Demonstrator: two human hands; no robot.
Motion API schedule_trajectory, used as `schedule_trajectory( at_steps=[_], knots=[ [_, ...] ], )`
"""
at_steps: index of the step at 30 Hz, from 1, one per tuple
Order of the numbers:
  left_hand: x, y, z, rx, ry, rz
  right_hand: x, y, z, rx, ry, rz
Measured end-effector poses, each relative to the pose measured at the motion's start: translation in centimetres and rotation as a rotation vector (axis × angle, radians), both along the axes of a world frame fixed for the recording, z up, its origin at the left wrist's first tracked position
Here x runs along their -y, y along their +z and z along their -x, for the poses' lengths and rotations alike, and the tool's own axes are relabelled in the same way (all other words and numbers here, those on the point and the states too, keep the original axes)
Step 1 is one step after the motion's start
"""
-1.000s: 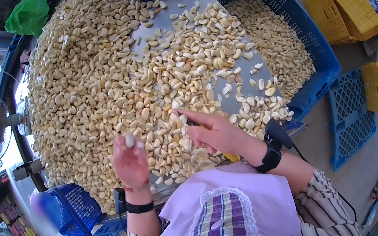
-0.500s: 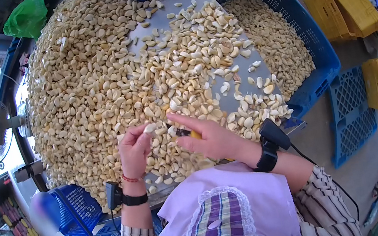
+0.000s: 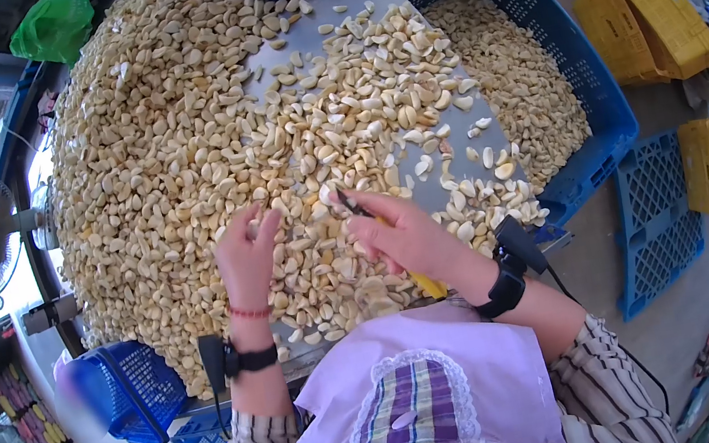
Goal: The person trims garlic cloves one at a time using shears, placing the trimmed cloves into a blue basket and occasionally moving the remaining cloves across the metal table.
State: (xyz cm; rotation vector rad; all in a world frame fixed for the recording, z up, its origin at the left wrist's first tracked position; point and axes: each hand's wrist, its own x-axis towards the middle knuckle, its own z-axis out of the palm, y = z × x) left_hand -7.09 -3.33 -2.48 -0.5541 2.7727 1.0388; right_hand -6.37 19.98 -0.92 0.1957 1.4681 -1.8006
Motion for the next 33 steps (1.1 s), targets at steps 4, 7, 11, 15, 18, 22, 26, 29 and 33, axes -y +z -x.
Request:
schedule_trajectory(
  at_steps=[4, 7, 11, 15, 18, 22, 26, 29, 33],
  knots=[
    [0.0, -3.6, 1.0, -0.253, -0.284, 0.324, -0.2, 0.0, 0.2, -0.069, -0.012, 0.004],
    [-0.2, -4.0, 0.4, -0.192, -0.042, -0.176, -0.5, 0.4, -0.1, -0.093, -0.036, 0.049],
    [-1.0, -1.2, -1.8, 0.002, 0.266, -0.834, -0.6, 0.2, -0.3, -0.082, 0.025, -0.027],
    [-1.9, 1.3, -3.7, 0.047, 0.191, -0.940, 0.7, 0.3, -0.5, -0.497, 0.115, -0.072],
    [-2.3, 2.7, -4.4, 0.075, 0.169, -1.056, 0.7, 1.2, -0.1, -0.257, 0.385, -0.169],
    [-3.3, 3.0, -4.7, -0.057, 0.094, -0.926, 1.3, 0.6, -0.8, -0.650, 0.265, -0.125],
    [-3.2, 3.4, -5.0, -0.006, 0.087, -0.918, 1.2, 1.7, -0.5, -0.456, 0.359, -0.147],
    [-3.1, 3.7, -4.9, 0.012, 0.075, -0.908, 1.2, 2.1, -0.5, -0.486, 0.359, -0.177],
    [-3.1, 4.7, -4.6, 0.026, 0.052, -0.868, 1.3, 2.5, -0.5, -0.400, 0.356, -0.155]
  ],
)
